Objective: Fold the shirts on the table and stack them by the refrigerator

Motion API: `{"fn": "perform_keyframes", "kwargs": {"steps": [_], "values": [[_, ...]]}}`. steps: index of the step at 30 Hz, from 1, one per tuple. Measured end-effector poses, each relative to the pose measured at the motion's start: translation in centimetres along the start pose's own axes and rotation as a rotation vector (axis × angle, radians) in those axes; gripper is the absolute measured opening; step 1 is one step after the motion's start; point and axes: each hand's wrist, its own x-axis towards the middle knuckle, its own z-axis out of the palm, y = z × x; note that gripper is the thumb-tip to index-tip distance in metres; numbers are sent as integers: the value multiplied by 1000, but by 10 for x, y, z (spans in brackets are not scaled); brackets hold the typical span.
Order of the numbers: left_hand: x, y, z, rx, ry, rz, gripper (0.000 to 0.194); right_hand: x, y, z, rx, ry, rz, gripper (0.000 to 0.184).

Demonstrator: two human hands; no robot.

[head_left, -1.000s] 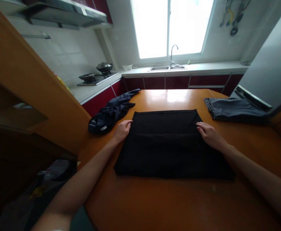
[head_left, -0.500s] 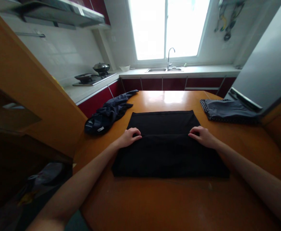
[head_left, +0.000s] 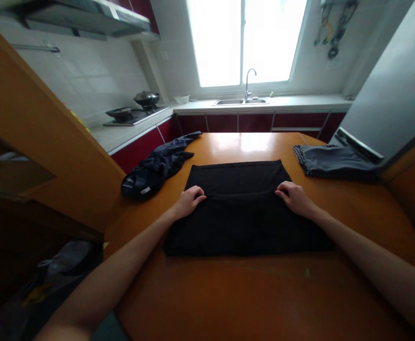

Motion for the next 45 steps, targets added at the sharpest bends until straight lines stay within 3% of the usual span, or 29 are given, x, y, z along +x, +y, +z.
{"fn": "perform_keyframes", "kwargs": {"steps": [6,10,13,16,18,20,23,26,31,35,37,40,42,45], "values": [[0,-1,3,64,6,-28,16,3,-2,4,18,79,-2,19],[0,0,-1,187,-15,-42,16,7,1,3,-15,27,48,20],[-4,18,-7,288,39,24,25,6,-10,-4,-64,57,75,22],[-15,50,-6,320,-2,215,46,-5,-44,-8,-128,80,-9,34],[-23,70,2,331,-113,330,56,-17,-74,-4,-131,10,-146,44],[-30,81,13,336,-225,374,63,-28,-99,5,-129,-140,-272,53],[-33,81,27,310,-321,349,65,-37,-112,19,-130,-332,-303,63],[-33,75,30,276,-334,324,62,-36,-100,24,-148,-374,-211,65],[-32,70,27,266,-308,266,60,-27,-55,16,-257,-326,7,65],[-24,49,24,271,-258,169,63,-25,-18,4,-310,-292,209,63],[-18,39,18,271,-259,86,64,-24,-11,-2,-330,-238,260,62],[-15,45,6,272,-267,15,63,-24,-33,-7,-335,-89,199,60],[-21,67,6,280,-241,98,62,-30,-67,-3,-292,-31,67,60],[-40,109,24,294,-221,301,60,-47,-121,12,-205,-94,-165,64]]}}
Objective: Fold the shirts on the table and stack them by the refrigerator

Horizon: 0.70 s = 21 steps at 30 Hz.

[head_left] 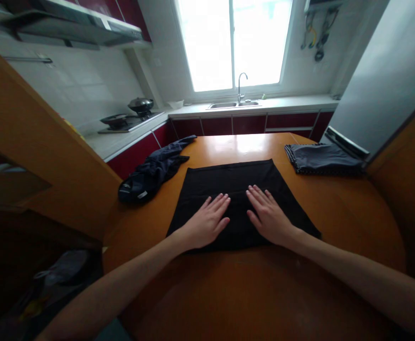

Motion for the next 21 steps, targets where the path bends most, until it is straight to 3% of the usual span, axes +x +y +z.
{"fn": "perform_keyframes", "kwargs": {"steps": [2,5,8,14,21], "values": [[-2,25,14,29,5,61,60,-9,-24,7,29,-78,-91,68],[-10,34,32,62,3,57,65,-23,-26,13,29,-168,-99,70],[-25,20,33,77,-14,11,68,-36,-4,10,1,-190,-51,68],[-75,-3,17,139,-19,-124,68,-71,38,-5,-62,-148,117,70],[-111,-26,10,127,-31,-146,65,-103,58,-16,-36,-116,191,67]]}}
